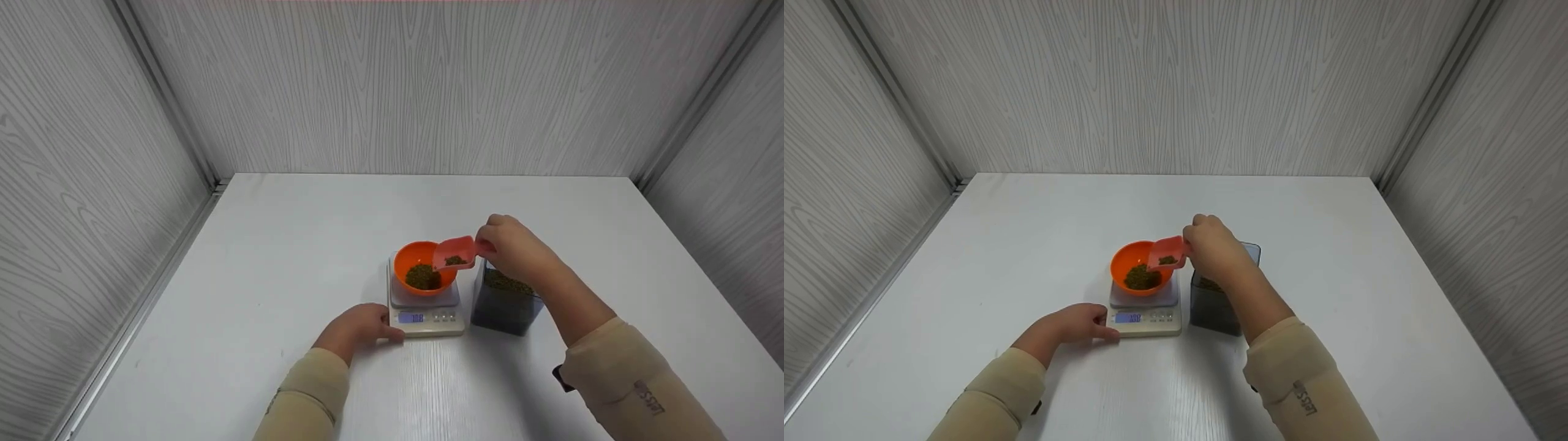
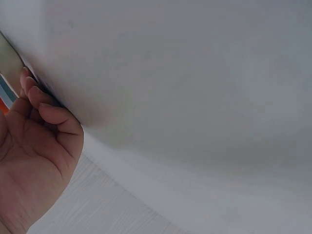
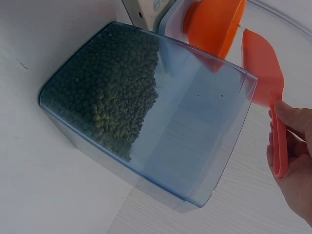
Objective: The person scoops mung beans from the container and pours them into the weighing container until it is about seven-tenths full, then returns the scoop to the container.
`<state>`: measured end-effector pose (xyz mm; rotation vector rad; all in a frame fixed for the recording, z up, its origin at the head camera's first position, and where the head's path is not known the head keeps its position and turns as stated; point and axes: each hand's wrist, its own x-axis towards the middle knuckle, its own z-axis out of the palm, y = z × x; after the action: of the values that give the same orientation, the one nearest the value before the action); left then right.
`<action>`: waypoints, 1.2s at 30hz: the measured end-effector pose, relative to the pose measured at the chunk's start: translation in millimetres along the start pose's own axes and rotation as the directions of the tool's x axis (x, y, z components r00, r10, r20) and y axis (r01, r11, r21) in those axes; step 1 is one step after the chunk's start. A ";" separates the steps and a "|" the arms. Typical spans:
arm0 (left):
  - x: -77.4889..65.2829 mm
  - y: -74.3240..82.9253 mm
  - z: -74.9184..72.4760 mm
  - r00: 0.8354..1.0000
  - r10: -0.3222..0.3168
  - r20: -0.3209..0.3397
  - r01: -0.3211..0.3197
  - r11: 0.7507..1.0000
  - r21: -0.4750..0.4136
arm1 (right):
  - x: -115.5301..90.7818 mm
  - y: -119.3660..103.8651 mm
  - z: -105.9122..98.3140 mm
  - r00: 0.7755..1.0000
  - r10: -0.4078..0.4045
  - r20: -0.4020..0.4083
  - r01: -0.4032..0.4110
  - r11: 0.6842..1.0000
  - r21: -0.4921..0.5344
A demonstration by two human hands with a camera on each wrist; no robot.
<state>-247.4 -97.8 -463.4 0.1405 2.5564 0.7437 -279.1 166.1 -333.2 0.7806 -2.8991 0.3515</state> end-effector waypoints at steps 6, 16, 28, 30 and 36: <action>0.6 -0.7 0.5 1.000 -0.003 0.001 0.003 1.000 -0.017 | -0.3 -2.9 -1.9 1.000 -0.002 -0.002 0.002 1.000 -0.025; 0.0 -0.5 1.1 1.000 -0.017 0.002 0.017 1.000 -0.022 | -0.7 -5.5 -1.2 1.000 0.002 0.002 -0.002 0.999 -0.043; 0.0 -0.9 1.6 1.000 0.014 -0.003 -0.014 1.000 0.006 | -2.5 -6.2 0.4 1.000 0.002 0.012 -0.001 0.998 -0.065; 0.0 -1.0 1.8 1.000 0.011 -0.001 -0.011 1.000 0.005 | -2.6 -5.5 0.0 1.000 0.008 0.013 -0.007 0.999 -0.050; 0.7 -1.9 2.0 1.000 -0.006 0.000 0.006 1.000 -0.014 | -4.2 2.6 -2.4 1.000 0.017 -0.015 -0.016 0.998 0.060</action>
<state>-247.0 -98.3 -466.1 0.1283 2.5503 0.7593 -276.7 171.0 -332.1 0.7593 -2.8945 0.4463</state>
